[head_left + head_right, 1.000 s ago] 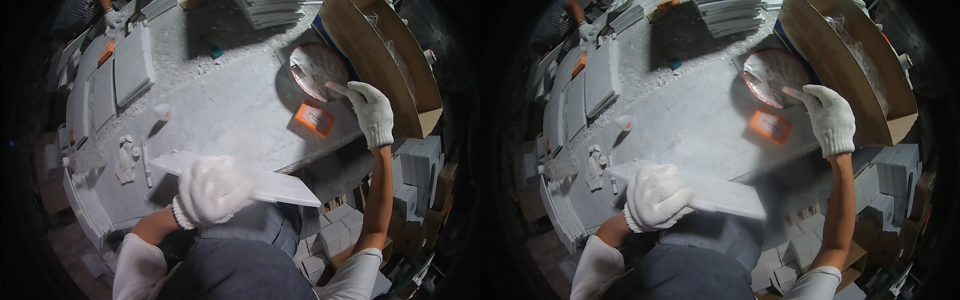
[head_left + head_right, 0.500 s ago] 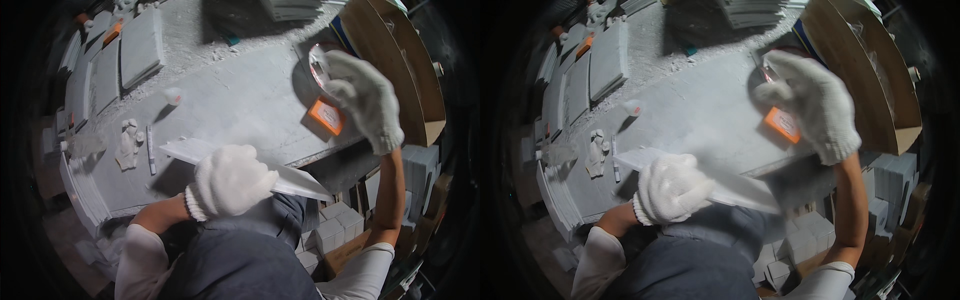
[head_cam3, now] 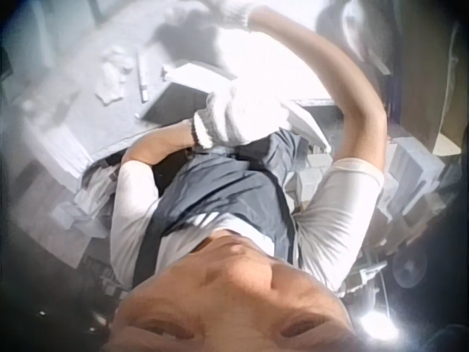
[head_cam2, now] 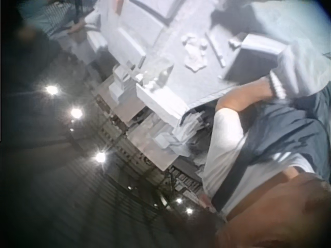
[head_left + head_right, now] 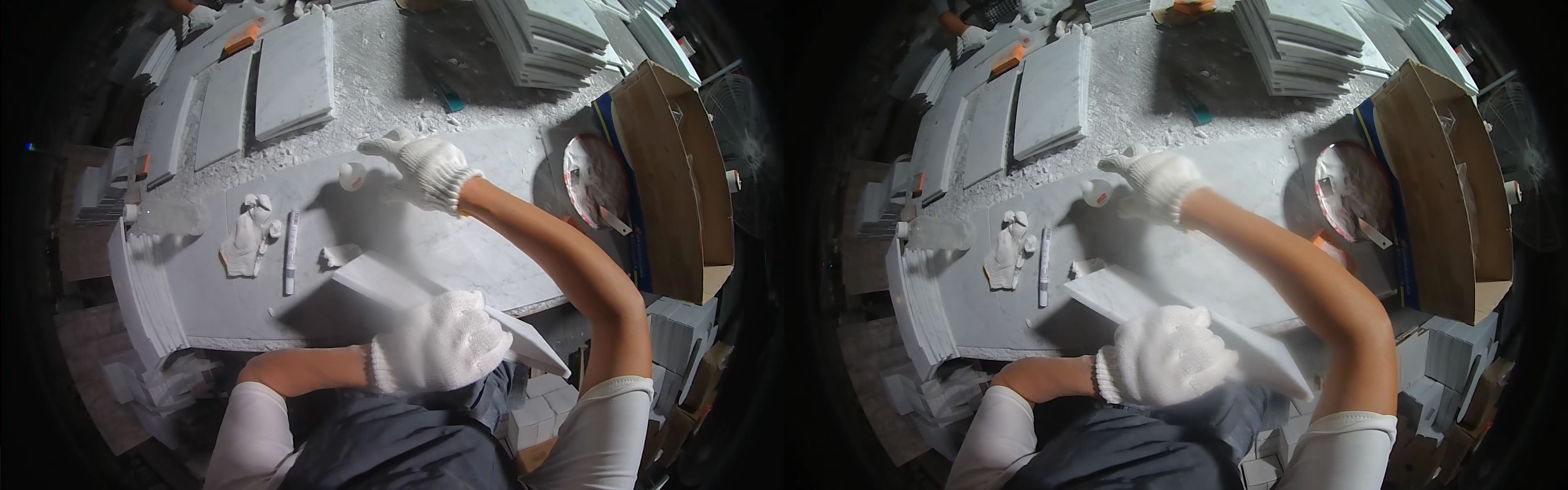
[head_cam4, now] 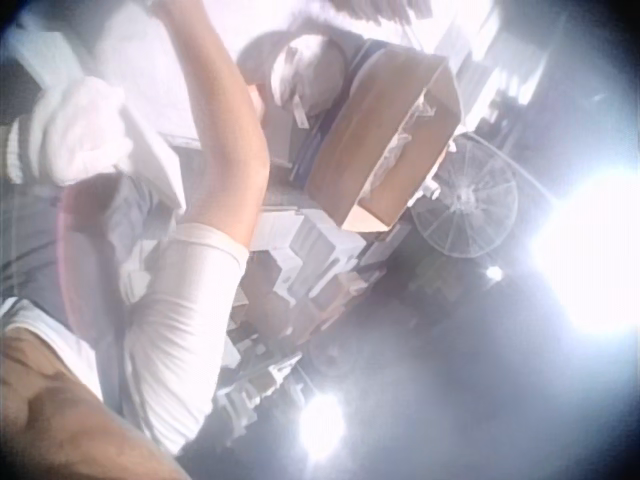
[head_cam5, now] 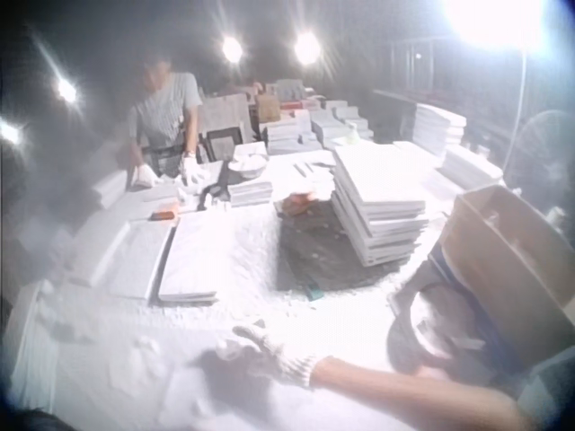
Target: The person uses a metal scraper to remove residue from the edges and corners of a white rectangular tile. They repeatedly scrape and wipe the tile, then flip it to work on the opposite side.
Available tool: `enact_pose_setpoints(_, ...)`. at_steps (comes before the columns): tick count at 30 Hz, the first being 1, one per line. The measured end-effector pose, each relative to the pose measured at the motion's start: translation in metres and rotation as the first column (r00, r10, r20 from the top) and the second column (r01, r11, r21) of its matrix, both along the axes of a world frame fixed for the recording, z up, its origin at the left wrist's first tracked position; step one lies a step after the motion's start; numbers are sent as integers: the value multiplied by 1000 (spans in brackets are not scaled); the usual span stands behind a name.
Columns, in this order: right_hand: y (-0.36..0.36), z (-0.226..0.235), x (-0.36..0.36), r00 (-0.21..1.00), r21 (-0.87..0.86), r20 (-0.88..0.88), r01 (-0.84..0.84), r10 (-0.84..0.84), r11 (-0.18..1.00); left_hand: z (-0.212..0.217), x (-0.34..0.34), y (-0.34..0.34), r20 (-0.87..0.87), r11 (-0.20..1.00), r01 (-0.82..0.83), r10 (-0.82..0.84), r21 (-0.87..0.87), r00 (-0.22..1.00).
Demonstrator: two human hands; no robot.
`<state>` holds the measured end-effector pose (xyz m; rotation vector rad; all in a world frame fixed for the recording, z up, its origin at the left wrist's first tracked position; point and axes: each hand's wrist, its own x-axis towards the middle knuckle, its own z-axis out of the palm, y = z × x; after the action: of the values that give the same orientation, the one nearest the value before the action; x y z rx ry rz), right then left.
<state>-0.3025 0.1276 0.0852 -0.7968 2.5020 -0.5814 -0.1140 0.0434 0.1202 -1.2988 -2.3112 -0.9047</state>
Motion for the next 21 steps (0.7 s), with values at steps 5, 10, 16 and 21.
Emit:
enact_pose_setpoints(5,-40,-4,-12,988,93,-66,-136,142,986,9,-5,0,-2,1000,-8,8,-3,1000)
enact_pose_setpoints(10,-29,17,-13,999,-90,-28,-45,43,995,5,-8,0,85,991,96,-88,-97,993)
enact_pose_setpoints(16,118,57,58,956,-603,-160,102,-246,791,-8,-3,5,65,996,72,-69,-45,996)
enact_pose_setpoints(21,215,80,173,933,-618,26,298,-360,727,-3,5,-3,106,992,-5,19,-125,994)
